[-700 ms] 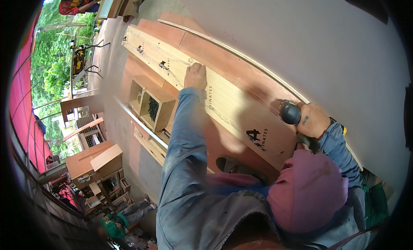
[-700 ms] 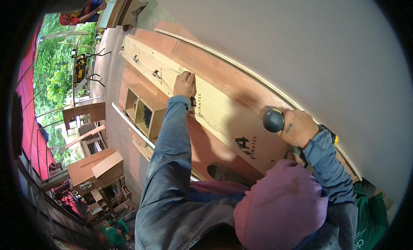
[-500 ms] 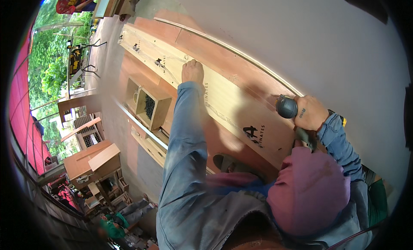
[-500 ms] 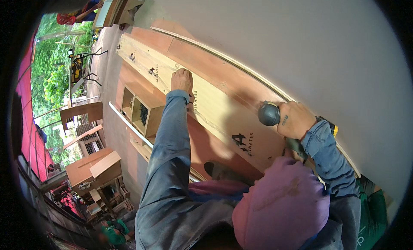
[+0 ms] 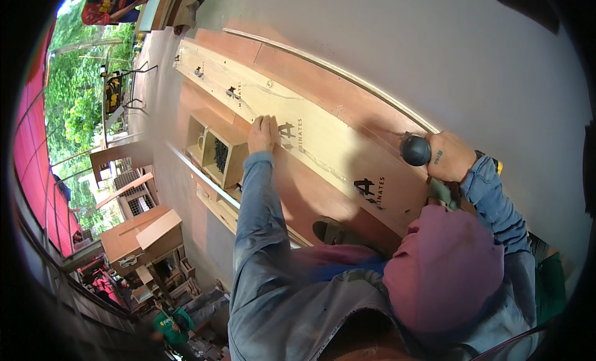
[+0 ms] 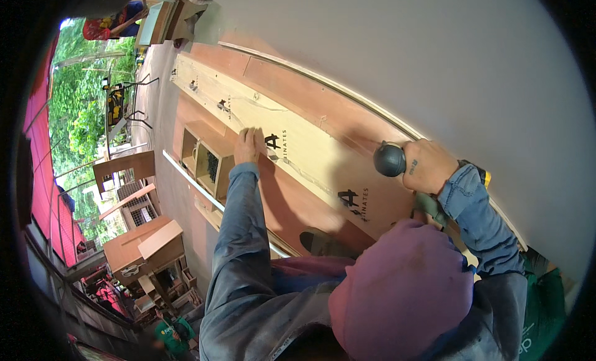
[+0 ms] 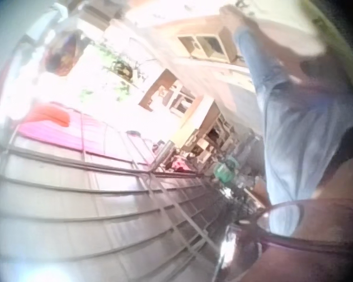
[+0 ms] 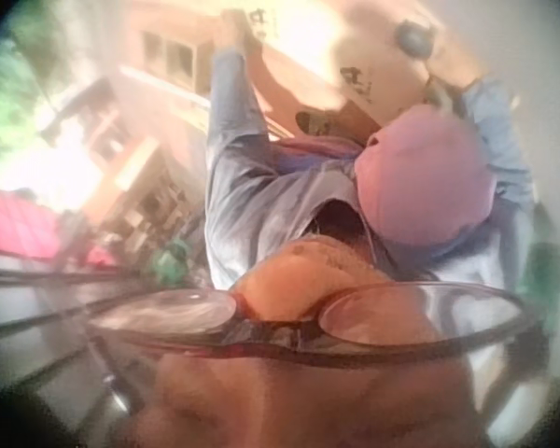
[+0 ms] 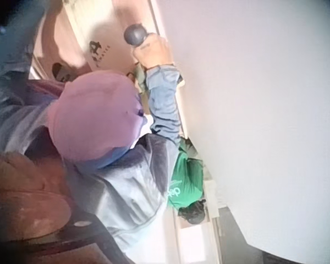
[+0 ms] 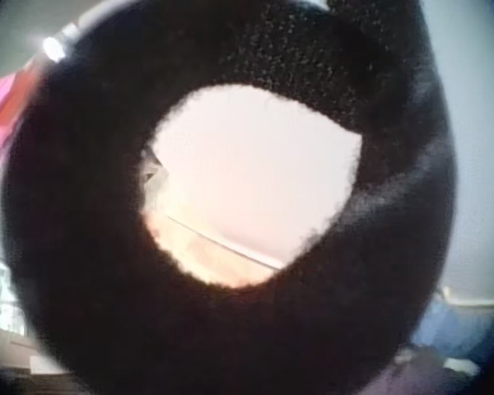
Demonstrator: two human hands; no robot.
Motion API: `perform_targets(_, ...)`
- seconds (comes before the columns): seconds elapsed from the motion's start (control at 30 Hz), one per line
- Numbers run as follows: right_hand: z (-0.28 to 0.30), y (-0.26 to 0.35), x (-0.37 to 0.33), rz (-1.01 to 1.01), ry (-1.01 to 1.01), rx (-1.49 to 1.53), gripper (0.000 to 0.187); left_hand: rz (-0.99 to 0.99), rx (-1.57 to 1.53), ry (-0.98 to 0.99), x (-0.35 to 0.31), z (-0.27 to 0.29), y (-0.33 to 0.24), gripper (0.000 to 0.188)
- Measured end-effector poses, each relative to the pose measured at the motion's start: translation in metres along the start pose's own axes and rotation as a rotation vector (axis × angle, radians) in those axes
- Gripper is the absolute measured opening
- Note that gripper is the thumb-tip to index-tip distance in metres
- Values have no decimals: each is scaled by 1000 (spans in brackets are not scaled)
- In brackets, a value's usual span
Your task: The person is assembling a wooden board by driving screws into it using a cordless drill. They repeatedly pick up screws from a nearby container and secure them into the board.
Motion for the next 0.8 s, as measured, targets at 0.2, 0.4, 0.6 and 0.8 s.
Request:
perform_targets(0.2, 1, 17, 6, 86, -11, -125, 30, -267, 139, 5, 51, -15, -122, 20)
perform_targets(0.4, 2, 3, 7, 46, -56, -84, 27, -317, 354, 46, 61, -58, -105, 9)
perform_targets(0.6, 7, 9, 5, 42, -25, -114, 26, -244, 356, 221, 46, -52, -92, 20)
perform_targets(0.8, -5, -15, 11, -10, -18, -3, 24, -114, 204, 178, 17, -43, -59, 29)
Point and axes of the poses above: each hand's wrist, its own x-axis towards the middle knuckle, its own z-axis out of the back of the hand, y = z × x, the point moved 10 cm from there along x, towards the middle knuckle
